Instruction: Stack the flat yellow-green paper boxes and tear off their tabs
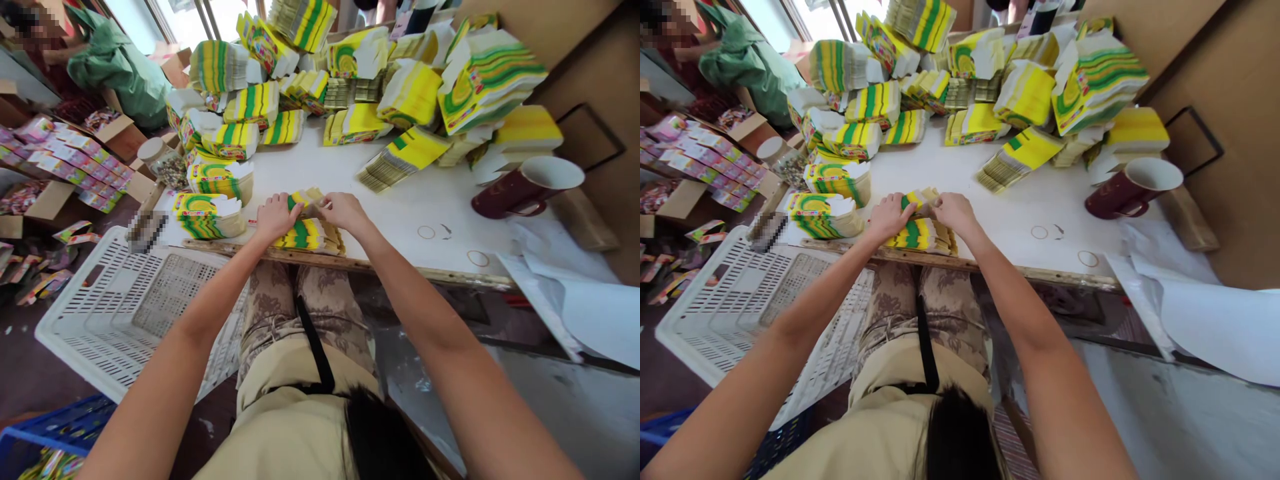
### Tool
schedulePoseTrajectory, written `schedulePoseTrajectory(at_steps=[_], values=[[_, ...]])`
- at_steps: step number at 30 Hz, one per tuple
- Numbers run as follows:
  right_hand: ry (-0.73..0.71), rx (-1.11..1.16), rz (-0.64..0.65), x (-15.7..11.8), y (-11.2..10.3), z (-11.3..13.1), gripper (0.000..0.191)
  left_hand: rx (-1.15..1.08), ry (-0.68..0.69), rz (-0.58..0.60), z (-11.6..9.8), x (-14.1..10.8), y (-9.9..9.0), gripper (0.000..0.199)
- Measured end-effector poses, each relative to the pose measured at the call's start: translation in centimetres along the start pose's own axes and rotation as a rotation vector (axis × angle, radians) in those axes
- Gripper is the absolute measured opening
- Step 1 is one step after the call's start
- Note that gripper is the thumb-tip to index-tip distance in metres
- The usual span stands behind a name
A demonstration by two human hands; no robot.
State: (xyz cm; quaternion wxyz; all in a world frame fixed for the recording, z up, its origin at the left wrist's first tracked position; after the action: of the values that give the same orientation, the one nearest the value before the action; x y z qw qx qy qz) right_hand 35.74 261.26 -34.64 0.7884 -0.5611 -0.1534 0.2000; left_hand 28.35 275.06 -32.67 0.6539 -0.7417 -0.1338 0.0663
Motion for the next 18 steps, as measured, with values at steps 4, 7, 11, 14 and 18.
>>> schedulePoseTrajectory(at_steps=[4, 7, 11, 14, 18], values=[[-0.097, 0.018, -0.066, -0.4, -0.4, 0.6, 0.034, -0.016, -0.035, 0.024, 0.2, 0.3, 0.1, 0.051], [-0.23, 0.081, 0.113, -0.9, 0.2, 0.5, 0.027, -0.037, -0.061, 0.052, 0.4, 0.7, 0.2, 0.052], [-0.421, 0.173, 0.458, -2.5, 1.1, 0.4, 0.017, -0.013, -0.063, 0.037, 0.3, 0.8, 0.0, 0.051], [-0.352, 0.101, 0.322, -1.8, 0.4, -0.2, 0.02, 0.004, -0.026, 0.035, 0.0, 0.6, 0.1, 0.049], [-0.202, 0.026, -0.094, -0.5, -1.0, -0.6, 0.035, 0.018, -0.01, 0.049, -0.1, 0.5, 0.2, 0.05]])
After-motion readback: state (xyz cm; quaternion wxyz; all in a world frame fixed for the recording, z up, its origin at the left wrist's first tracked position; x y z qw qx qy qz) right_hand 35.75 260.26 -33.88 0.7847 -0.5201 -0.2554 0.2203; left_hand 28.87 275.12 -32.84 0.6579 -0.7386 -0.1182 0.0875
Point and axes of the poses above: each hand's wrist, its own x-axis towards the middle knuckle, its own y-axis out of the palm, z = x × y, the point moved 8 cm from there along x, towards the middle knuckle, and after that the axes turned 7 degrees about -x, right-handed, at the moved point
